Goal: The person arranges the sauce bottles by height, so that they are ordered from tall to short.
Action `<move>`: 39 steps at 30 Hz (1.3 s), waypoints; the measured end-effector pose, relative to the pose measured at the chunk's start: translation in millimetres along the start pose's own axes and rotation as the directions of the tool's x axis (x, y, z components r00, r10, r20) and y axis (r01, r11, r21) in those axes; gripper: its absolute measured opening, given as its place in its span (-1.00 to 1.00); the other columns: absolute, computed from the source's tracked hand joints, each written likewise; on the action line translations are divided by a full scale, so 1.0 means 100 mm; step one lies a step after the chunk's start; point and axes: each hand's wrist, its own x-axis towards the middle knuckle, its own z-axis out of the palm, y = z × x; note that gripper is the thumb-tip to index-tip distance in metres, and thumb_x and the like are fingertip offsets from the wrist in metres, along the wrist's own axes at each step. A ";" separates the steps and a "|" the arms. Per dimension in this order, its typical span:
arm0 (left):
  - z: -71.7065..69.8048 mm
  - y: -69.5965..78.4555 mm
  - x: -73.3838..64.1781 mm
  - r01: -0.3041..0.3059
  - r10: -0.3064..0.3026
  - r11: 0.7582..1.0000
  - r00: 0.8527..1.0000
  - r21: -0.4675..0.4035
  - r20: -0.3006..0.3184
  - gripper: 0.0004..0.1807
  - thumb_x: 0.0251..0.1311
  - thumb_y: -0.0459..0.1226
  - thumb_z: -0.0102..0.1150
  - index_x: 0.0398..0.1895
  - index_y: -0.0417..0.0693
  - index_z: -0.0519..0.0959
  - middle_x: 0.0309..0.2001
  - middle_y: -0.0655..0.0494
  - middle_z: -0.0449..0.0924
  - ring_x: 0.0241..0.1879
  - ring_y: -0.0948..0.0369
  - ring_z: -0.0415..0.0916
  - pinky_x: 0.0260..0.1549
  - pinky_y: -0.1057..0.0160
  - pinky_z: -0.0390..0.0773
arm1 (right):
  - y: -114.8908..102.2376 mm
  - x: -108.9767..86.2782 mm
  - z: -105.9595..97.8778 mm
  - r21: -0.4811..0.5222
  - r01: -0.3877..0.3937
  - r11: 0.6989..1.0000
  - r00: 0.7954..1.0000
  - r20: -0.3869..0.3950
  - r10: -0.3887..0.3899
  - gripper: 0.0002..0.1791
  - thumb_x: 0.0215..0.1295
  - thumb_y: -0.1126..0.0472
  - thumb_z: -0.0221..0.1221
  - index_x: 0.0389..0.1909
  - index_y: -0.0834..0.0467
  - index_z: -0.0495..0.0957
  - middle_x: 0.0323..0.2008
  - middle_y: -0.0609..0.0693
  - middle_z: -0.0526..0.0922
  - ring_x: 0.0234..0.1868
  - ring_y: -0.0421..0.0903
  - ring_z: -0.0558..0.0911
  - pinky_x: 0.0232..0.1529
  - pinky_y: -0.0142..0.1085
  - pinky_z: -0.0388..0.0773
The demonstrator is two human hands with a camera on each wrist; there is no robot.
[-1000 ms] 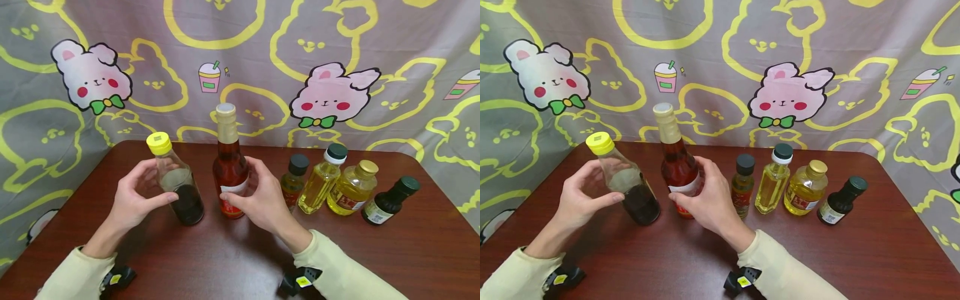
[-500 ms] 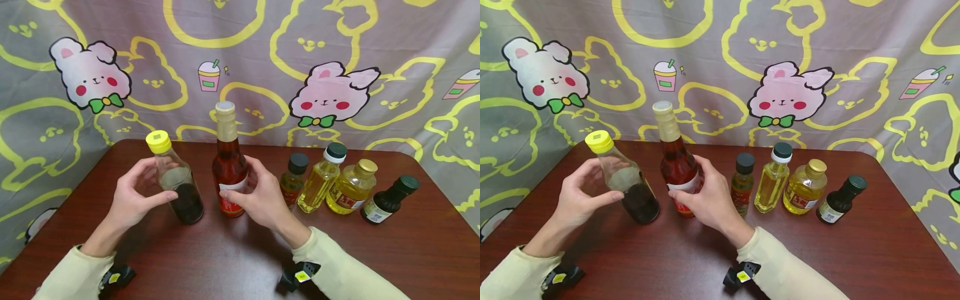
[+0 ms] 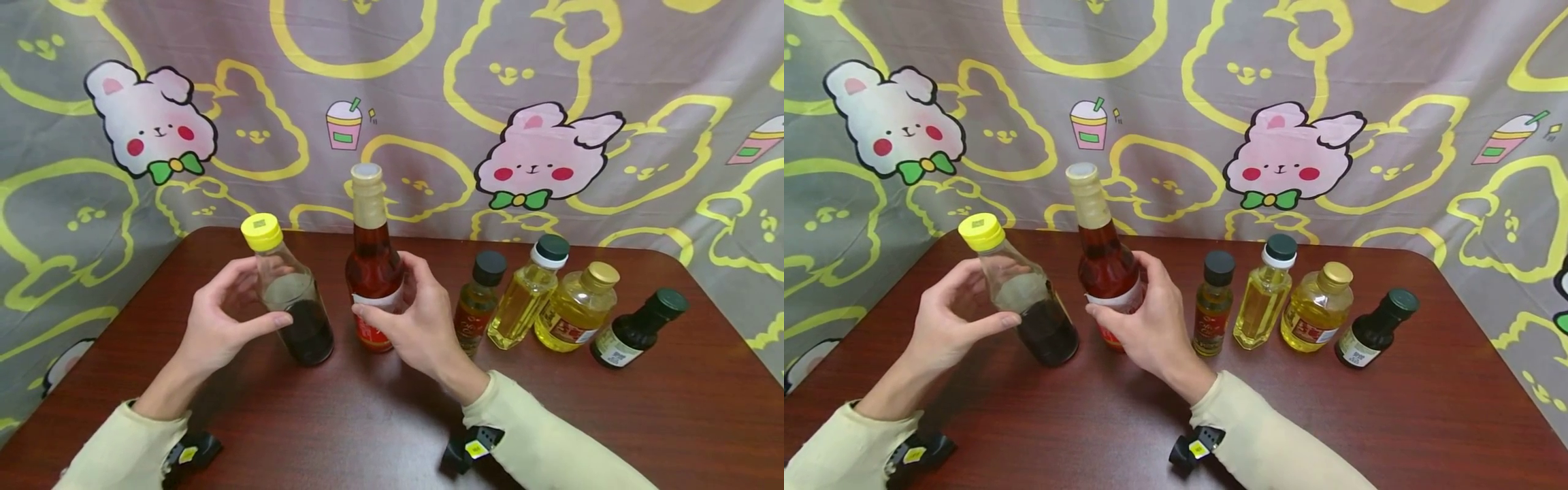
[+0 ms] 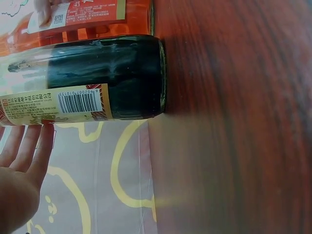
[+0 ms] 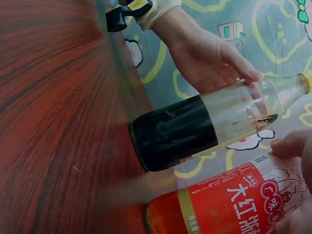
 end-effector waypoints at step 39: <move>0.02 -0.02 -0.01 -0.040 0.041 0.993 0.999 -0.112 0.011 -0.27 -0.21 -0.74 0.52 0.16 -0.38 0.54 0.12 0.22 0.75 0.02 0.36 0.71 -0.06 0.48 0.62 | 0.04 0.88 0.49 0.154 -0.158 0.975 0.949 -0.250 0.194 -0.23 0.05 0.10 0.63 0.30 0.02 0.54 0.10 -0.01 0.75 0.10 -0.03 0.70 0.20 -0.06 0.69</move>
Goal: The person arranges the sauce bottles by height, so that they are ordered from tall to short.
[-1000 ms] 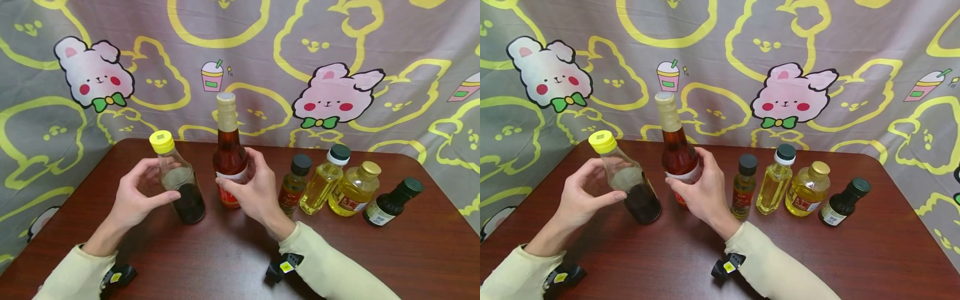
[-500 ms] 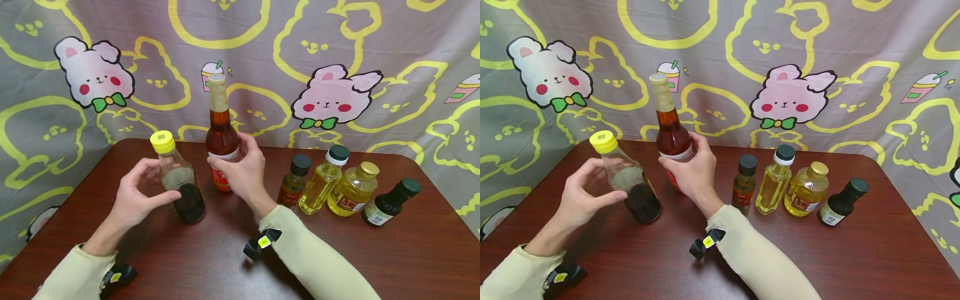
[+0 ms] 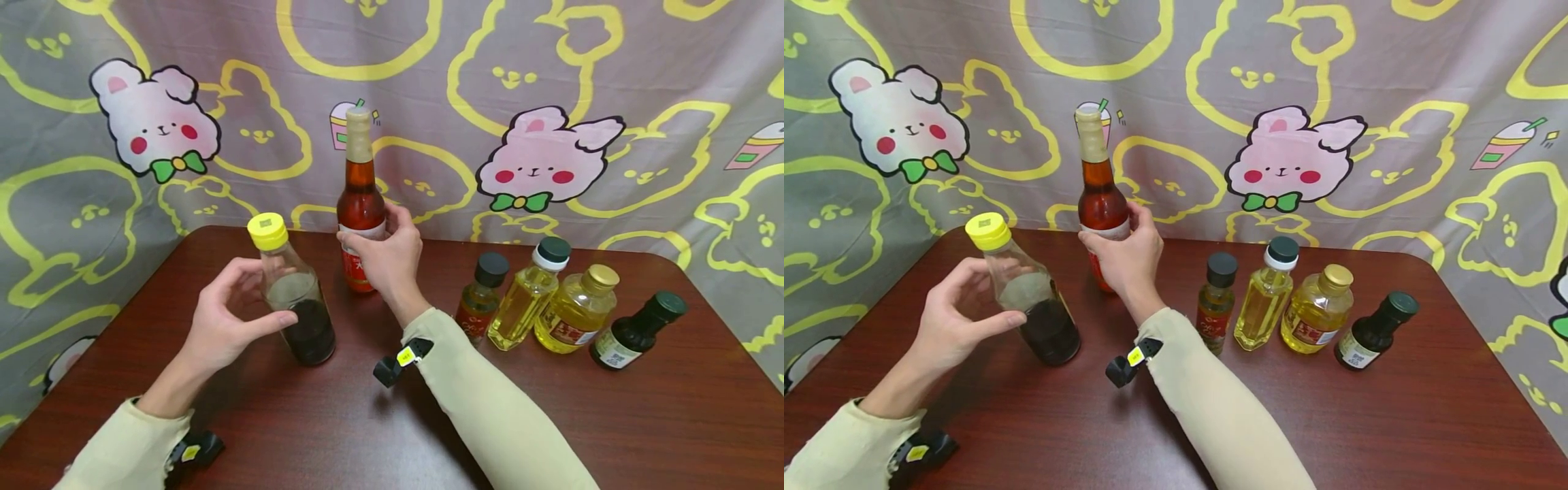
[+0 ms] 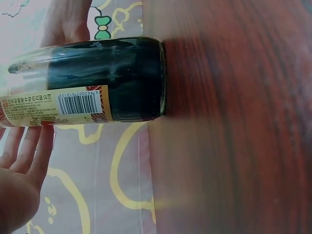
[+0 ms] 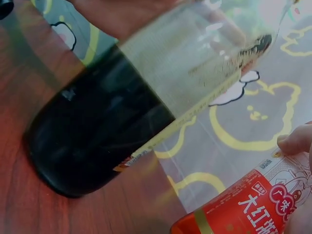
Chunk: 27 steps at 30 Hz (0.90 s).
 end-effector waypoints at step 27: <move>0.01 -0.02 -0.01 0.003 -0.003 1.000 1.000 -0.004 -0.002 -0.26 -0.21 -0.74 0.50 0.17 -0.37 0.53 0.10 0.20 0.74 -0.03 0.34 0.69 -0.06 0.47 0.61 | 0.14 0.28 0.18 -0.019 -0.009 1.000 1.000 -0.020 0.008 -0.15 0.04 0.09 0.64 0.37 0.03 0.48 0.19 0.03 0.72 0.18 -0.01 0.65 0.24 -0.05 0.65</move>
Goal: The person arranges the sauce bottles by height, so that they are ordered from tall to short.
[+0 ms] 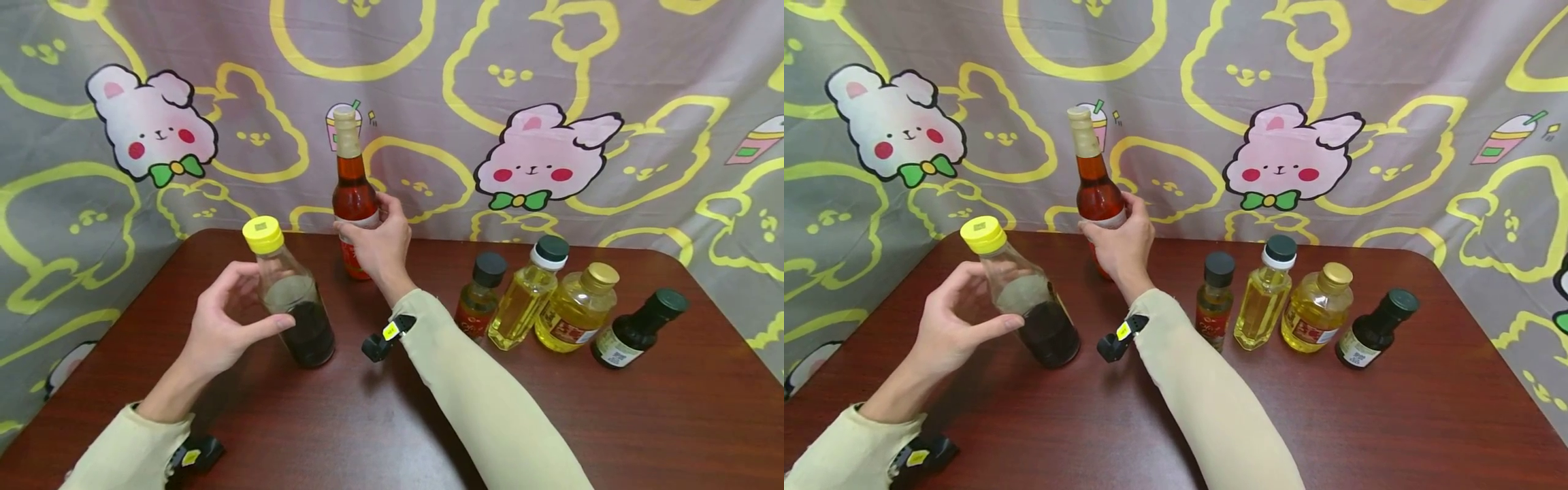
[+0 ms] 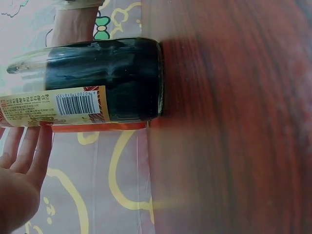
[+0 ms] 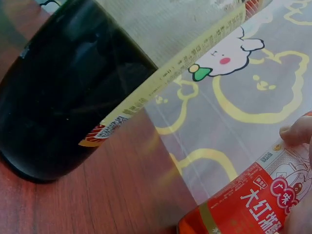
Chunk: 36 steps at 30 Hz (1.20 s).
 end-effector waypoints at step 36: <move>0.02 -0.02 0.00 -0.028 0.028 0.998 1.000 -0.052 0.003 -0.26 -0.23 -0.76 0.50 0.16 -0.39 0.54 0.12 0.16 0.76 0.03 0.34 0.72 -0.02 0.49 0.62 | -0.07 0.10 -0.01 -0.133 -0.015 0.991 0.998 0.066 0.024 -0.15 0.16 0.02 0.58 0.45 0.02 0.43 0.28 0.06 0.68 0.25 0.03 0.65 0.32 -0.03 0.61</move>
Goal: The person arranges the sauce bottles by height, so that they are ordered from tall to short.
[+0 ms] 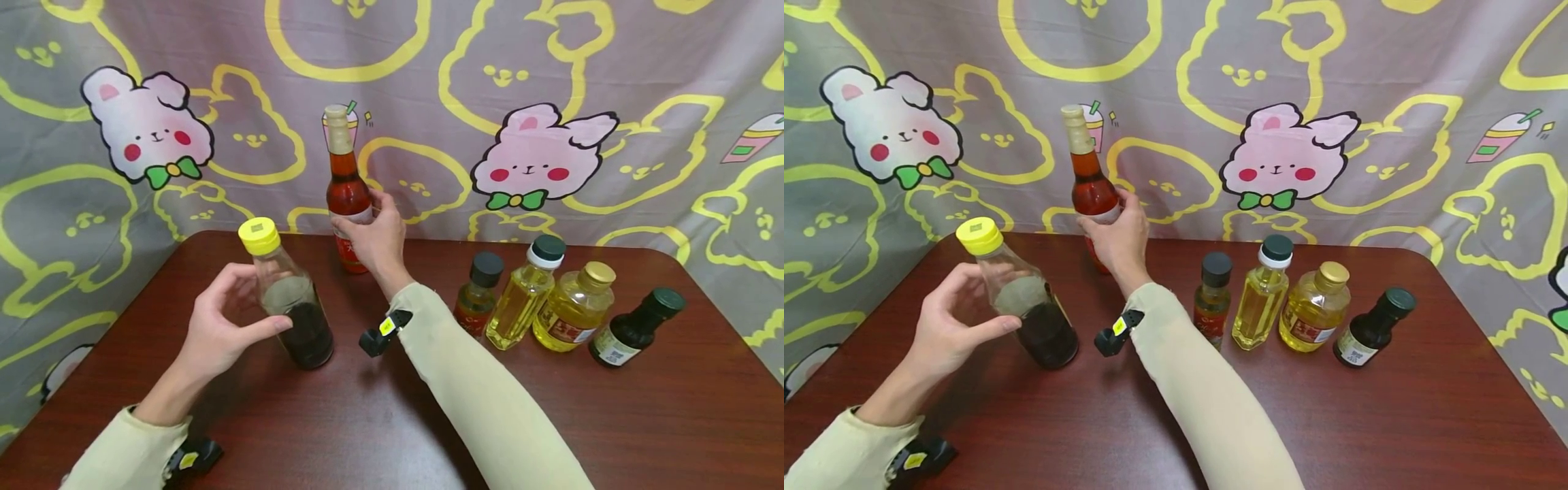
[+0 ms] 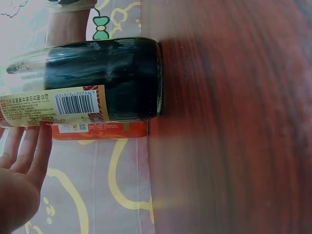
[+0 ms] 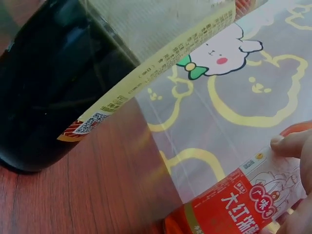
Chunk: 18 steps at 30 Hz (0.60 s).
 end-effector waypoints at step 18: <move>0.00 0.02 0.00 0.033 -0.033 0.999 0.999 0.035 -0.004 -0.29 -0.21 -0.76 0.49 0.15 -0.36 0.56 0.09 0.18 0.76 -0.01 0.33 0.69 -0.03 0.50 0.62 | -0.45 -0.40 -0.33 -0.022 0.016 1.000 0.997 0.073 -0.014 -0.21 0.27 0.04 0.49 0.48 -0.03 0.39 0.37 -0.06 0.57 0.39 -0.02 0.53 0.35 -0.05 0.60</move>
